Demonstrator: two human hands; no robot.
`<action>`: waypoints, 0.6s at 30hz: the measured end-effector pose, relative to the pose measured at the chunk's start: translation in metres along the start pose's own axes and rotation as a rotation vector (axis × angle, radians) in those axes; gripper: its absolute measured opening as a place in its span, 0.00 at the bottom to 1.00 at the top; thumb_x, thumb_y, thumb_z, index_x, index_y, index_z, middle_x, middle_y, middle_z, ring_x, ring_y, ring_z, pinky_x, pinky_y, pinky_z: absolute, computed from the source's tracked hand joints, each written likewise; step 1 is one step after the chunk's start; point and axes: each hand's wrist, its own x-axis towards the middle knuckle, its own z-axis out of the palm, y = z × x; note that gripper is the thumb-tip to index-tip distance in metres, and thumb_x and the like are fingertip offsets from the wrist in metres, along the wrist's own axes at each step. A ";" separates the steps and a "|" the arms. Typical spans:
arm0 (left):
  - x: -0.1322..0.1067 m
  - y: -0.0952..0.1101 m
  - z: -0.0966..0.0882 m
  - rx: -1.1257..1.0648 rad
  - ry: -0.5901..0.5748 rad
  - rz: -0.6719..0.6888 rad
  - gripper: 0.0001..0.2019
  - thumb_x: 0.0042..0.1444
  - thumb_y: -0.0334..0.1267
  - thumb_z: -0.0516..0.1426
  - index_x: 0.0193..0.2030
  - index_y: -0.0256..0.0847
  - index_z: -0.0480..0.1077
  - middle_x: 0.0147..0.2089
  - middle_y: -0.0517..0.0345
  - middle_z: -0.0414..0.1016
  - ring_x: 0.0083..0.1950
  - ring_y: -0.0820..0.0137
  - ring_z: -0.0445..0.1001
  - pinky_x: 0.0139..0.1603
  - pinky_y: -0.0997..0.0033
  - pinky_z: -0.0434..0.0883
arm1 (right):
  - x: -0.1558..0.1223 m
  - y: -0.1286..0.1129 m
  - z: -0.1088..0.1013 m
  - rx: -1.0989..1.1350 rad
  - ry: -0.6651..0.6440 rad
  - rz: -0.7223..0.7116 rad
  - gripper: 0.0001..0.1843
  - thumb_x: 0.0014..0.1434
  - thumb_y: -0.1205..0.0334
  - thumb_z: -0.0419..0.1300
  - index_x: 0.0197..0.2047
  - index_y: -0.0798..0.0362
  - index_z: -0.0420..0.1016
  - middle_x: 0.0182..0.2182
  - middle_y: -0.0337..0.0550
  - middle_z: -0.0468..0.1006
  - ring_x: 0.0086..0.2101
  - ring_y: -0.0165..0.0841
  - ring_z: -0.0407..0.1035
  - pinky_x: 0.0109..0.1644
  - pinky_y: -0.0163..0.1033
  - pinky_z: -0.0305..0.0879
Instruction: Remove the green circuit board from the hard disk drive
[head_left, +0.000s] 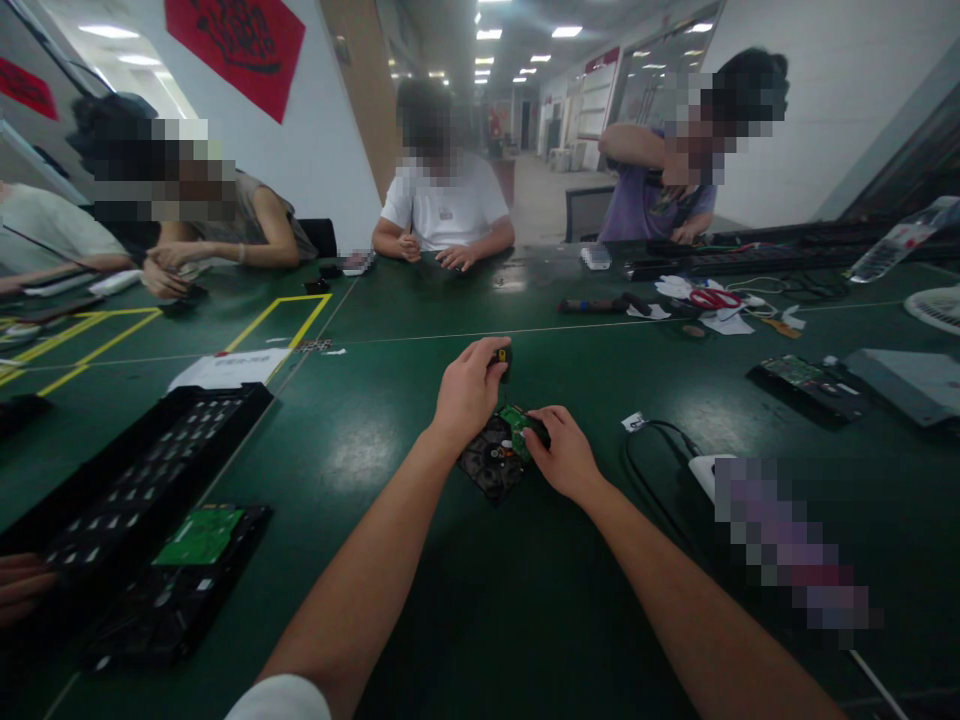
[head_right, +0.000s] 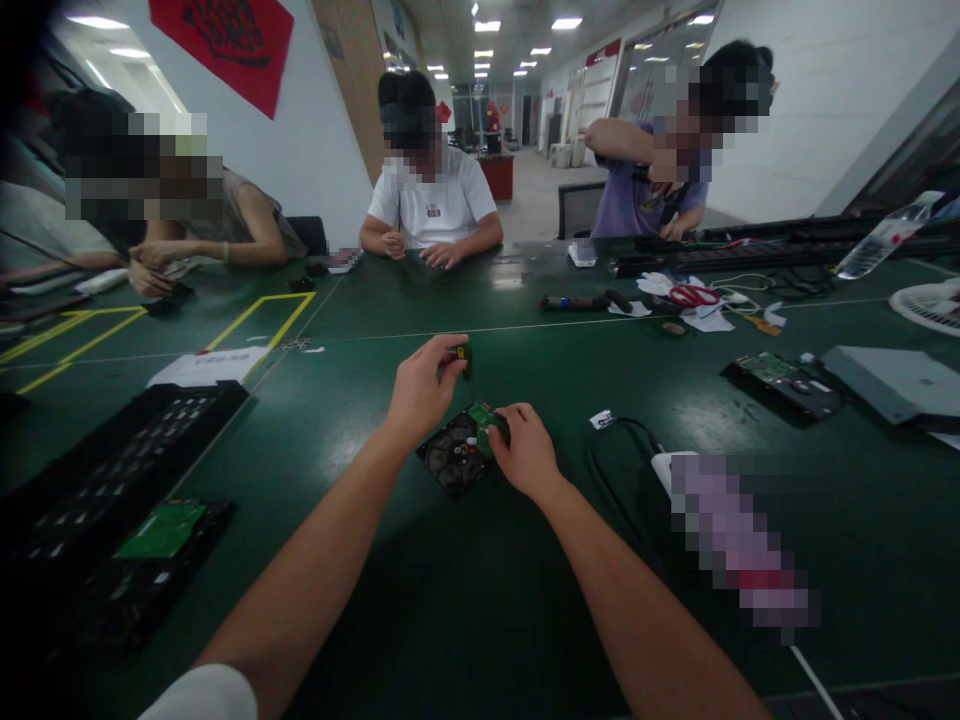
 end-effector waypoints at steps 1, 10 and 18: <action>0.000 -0.001 0.001 -0.016 -0.003 -0.018 0.16 0.66 0.30 0.62 0.58 0.47 0.71 0.52 0.53 0.81 0.48 0.64 0.82 0.55 0.58 0.78 | 0.000 0.000 0.000 0.004 0.003 -0.002 0.16 0.70 0.57 0.59 0.58 0.51 0.75 0.53 0.52 0.75 0.53 0.44 0.73 0.61 0.52 0.72; 0.000 -0.001 0.007 -0.179 -0.001 -0.035 0.13 0.65 0.31 0.63 0.54 0.46 0.70 0.51 0.52 0.79 0.49 0.66 0.81 0.52 0.61 0.80 | 0.001 0.000 -0.001 0.005 0.009 -0.006 0.16 0.69 0.58 0.59 0.57 0.51 0.75 0.51 0.52 0.76 0.53 0.45 0.73 0.60 0.52 0.72; 0.002 -0.002 -0.002 0.002 0.011 0.037 0.17 0.67 0.26 0.57 0.59 0.47 0.74 0.55 0.52 0.74 0.50 0.67 0.78 0.54 0.61 0.78 | 0.001 0.001 0.001 0.003 0.009 -0.002 0.16 0.69 0.57 0.59 0.57 0.51 0.75 0.52 0.52 0.76 0.54 0.45 0.73 0.63 0.52 0.71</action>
